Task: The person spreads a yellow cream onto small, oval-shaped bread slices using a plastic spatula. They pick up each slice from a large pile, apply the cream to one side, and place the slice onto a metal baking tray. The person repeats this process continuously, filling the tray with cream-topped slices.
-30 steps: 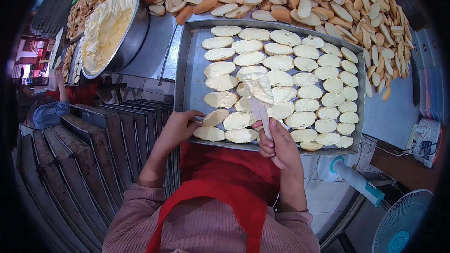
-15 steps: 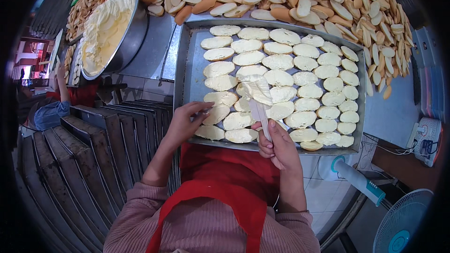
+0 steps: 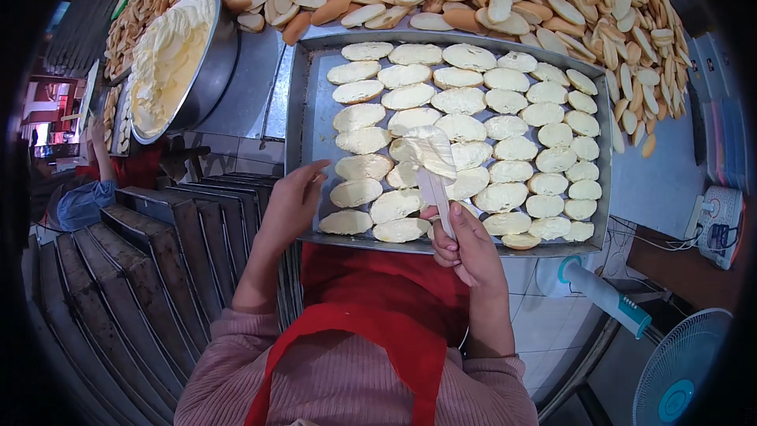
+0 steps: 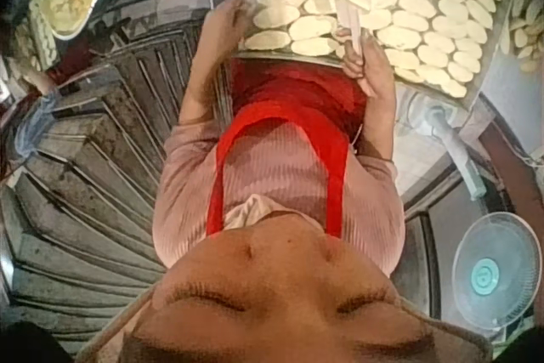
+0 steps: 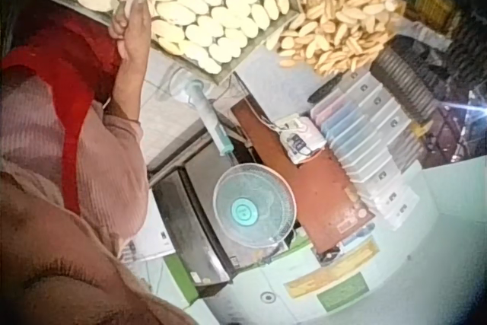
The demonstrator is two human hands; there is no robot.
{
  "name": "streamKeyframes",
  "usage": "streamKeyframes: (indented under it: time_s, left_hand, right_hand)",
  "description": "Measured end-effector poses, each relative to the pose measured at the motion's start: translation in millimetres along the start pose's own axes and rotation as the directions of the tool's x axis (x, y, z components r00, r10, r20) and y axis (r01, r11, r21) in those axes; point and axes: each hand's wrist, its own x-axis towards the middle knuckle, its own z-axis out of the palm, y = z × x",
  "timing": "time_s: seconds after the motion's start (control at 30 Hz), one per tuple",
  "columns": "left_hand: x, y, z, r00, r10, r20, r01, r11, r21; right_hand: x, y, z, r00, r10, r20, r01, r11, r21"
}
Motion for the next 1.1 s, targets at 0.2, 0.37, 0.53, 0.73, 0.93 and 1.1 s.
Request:
streamKeyframes:
  time_s: [0.2, 0.37, 0.53, 0.73, 0.93, 1.1]
  left_hand:
    - [-55.0, 23.1, -3.5, 0.936, -0.350, 0.041, 0.327, 0.905, 0.273]
    - [-55.8, 25.0, 3.3, 0.911, -0.412, 0.026, 0.401, 0.899, 0.179]
    - [-55.1, 17.6, 8.6, 0.932, -0.360, 0.044, 0.361, 0.932, -0.020]
    - [-28.8, 25.8, -1.6, 0.954, -0.296, -0.040, 0.295, 0.955, -0.018]
    - [99.1, 22.2, -47.2, 0.901, 0.084, -0.425, -0.078, 0.996, 0.031]
    - [256.0, -53.8, -48.8, 0.873, 0.203, -0.443, -0.060, 0.947, 0.316]
  right_hand:
    - [4.3, 0.3, 2.8, 1.000, 0.006, 0.012, -0.006, 1.000, -0.016]
    - [6.6, -1.2, 10.8, 0.999, 0.027, 0.024, -0.026, 0.999, -0.040]
    - [4.6, 1.8, 10.5, 1.000, 0.021, 0.014, -0.021, 0.999, -0.044]
    - [0.9, 0.9, 7.7, 1.000, 0.015, -0.012, -0.015, 1.000, -0.012]
    - [1.0, -10.5, 3.5, 0.998, -0.026, -0.063, 0.025, 1.000, -0.013]
    - [6.6, -13.1, 3.6, 0.997, -0.031, -0.075, 0.027, 0.998, -0.051]
